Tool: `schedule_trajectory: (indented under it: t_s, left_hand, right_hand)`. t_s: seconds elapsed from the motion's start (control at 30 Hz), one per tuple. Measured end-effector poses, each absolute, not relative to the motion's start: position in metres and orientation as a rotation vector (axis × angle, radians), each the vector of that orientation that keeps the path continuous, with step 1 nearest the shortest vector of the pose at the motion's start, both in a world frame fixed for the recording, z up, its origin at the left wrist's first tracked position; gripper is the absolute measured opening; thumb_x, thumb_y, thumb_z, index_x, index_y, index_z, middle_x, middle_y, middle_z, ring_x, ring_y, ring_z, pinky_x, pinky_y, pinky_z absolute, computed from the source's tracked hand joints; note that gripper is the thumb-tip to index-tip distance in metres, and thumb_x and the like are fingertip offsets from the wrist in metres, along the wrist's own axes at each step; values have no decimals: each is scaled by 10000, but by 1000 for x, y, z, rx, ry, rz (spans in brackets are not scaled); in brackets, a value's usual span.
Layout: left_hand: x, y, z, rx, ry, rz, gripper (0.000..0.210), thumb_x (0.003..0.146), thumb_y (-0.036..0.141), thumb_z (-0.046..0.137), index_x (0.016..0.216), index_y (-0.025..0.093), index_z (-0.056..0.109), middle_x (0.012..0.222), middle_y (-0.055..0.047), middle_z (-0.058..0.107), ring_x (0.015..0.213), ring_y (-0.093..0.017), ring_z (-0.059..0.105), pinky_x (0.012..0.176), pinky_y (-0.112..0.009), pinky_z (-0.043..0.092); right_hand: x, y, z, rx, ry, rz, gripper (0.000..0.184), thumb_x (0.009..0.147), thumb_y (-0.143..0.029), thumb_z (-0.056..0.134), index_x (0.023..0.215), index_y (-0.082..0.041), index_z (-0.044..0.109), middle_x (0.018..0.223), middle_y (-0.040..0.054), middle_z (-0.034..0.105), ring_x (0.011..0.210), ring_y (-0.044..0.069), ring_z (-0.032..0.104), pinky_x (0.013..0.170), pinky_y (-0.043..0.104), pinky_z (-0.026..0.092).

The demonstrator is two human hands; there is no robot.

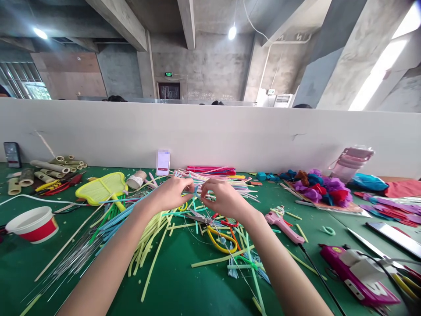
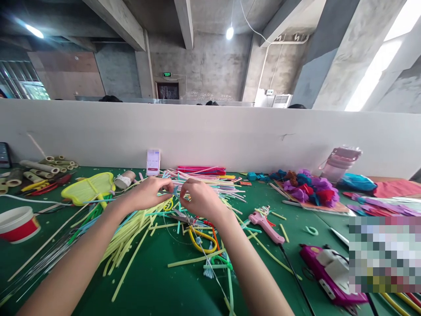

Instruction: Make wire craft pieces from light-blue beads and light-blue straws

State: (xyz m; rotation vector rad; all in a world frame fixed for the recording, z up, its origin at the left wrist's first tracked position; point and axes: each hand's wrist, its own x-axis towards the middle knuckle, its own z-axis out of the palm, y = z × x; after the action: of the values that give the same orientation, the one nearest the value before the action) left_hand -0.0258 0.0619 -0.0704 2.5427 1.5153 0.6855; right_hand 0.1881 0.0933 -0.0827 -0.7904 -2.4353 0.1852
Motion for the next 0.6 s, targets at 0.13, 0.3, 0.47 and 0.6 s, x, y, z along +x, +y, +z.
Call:
schedule_trajectory:
  t_s: [0.13,0.3,0.47,0.6]
  left_hand:
    - [-25,68,-78,2505,1422,704,81,848,300,668,874,228,642,898,-33,730,842,-235,677,702,-303,441]
    - [-21,74,-87,2593,1441,715,134,842,306,713,846,208,621,843,-12,702,775,-209,652,646,-285,411]
    - [-12,70,-88,2664,1435,782,70,881,240,661,858,199,609,856,-13,689,831,-208,659,713,-288,444]
    - [-6,72,-94,2684,1445,844,83,890,232,653,844,198,594,888,-27,693,857,-216,668,749,-302,474]
  right_hand:
    - [186,92,-84,-819,-2440,180,94,791,-109,668,812,-195,698,961,72,712,904,229,681,842,344,508]
    - [185,90,-79,-803,-2413,178,109,806,-82,664,837,-184,688,965,68,702,917,214,670,858,326,494]
    - [188,92,-78,-844,-2432,149,100,866,-86,647,901,-168,693,970,69,701,902,209,654,822,315,474]
    - [192,97,-80,-865,-2424,139,83,884,-97,642,891,-167,686,968,74,698,888,210,644,792,309,457]
